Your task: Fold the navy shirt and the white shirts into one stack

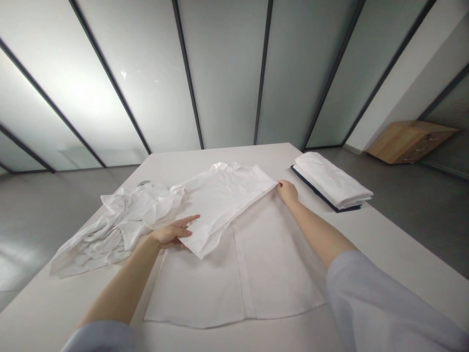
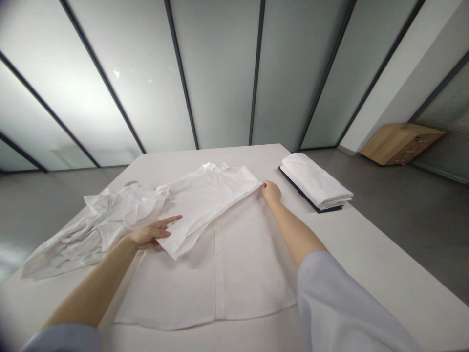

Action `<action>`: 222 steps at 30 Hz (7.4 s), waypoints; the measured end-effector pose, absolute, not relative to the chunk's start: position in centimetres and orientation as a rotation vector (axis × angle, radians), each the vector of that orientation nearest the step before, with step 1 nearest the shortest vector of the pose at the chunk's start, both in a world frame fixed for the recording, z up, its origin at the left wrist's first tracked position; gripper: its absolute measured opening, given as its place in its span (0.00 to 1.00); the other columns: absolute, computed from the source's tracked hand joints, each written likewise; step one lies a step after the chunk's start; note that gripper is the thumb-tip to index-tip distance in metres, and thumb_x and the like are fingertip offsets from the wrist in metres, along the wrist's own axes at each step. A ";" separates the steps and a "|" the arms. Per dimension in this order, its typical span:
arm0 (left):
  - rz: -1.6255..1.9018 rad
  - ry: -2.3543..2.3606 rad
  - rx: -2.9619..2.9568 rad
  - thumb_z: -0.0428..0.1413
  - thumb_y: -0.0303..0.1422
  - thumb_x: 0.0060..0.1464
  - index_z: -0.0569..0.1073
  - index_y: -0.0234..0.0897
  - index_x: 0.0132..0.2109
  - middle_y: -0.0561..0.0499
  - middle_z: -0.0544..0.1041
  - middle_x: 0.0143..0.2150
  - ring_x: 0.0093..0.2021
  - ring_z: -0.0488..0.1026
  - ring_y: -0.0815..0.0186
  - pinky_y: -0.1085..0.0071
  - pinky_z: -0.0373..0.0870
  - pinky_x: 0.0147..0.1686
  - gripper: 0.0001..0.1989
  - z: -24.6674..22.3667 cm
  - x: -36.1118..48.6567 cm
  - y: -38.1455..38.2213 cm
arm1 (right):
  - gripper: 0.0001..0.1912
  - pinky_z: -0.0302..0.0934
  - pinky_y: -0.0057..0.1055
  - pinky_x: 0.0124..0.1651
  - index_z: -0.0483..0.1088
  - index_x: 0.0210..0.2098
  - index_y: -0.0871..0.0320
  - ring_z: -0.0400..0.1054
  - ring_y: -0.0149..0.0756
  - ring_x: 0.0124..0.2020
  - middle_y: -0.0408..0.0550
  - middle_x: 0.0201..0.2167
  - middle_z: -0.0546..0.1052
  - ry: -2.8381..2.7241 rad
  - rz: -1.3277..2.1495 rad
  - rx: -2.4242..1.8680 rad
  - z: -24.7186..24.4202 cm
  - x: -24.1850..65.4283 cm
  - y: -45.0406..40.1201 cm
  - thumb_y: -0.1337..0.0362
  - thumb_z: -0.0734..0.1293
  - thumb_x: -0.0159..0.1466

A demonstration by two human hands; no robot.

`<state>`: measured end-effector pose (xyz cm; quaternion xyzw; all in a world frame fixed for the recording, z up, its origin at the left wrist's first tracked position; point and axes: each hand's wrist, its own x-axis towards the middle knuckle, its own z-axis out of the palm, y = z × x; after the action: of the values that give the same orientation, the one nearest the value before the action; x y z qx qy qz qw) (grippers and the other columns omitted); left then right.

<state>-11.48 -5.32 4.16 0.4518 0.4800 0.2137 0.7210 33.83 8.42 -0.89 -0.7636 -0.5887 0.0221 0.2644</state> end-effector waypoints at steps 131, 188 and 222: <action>0.494 1.885 2.197 0.50 0.37 0.57 0.76 0.39 0.40 0.47 0.79 0.39 0.40 0.75 0.62 0.69 0.68 0.43 0.11 0.2 -2.9 1.8 | 0.18 0.53 0.42 0.62 0.72 0.52 0.57 0.58 0.45 0.62 0.55 0.60 0.68 -2.175 0.225 -1.732 -1.4 26.0 1.7 0.61 0.64 0.64; 1.323 1.909 1.936 0.44 0.23 0.44 0.74 0.38 0.36 0.48 0.76 0.45 0.49 0.72 0.59 0.62 0.69 0.52 0.17 6.3 -9.8 3.0 | 0.08 0.62 0.30 0.41 0.77 0.37 0.57 0.72 0.38 0.36 0.49 0.35 0.80 -2.030 0.559 -1.696 1.0 25.8 3.8 0.62 0.66 0.60; 0.435 2.024 2.480 0.50 0.26 0.53 0.64 0.41 0.64 0.41 0.63 0.66 0.66 0.57 0.52 0.56 0.62 0.60 0.30 0.9 -5.2 7.4 | 0.11 0.73 0.27 0.27 0.69 0.44 0.61 0.76 0.36 0.32 0.53 0.37 0.80 -0.566 1.587 -1.182 4.4 32.3 -6.6 0.72 0.61 0.63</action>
<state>-5.15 7.44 0.86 0.7669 0.6260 0.1344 -0.0444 32.28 -6.57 4.35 -0.4920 -0.2357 0.6607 0.5156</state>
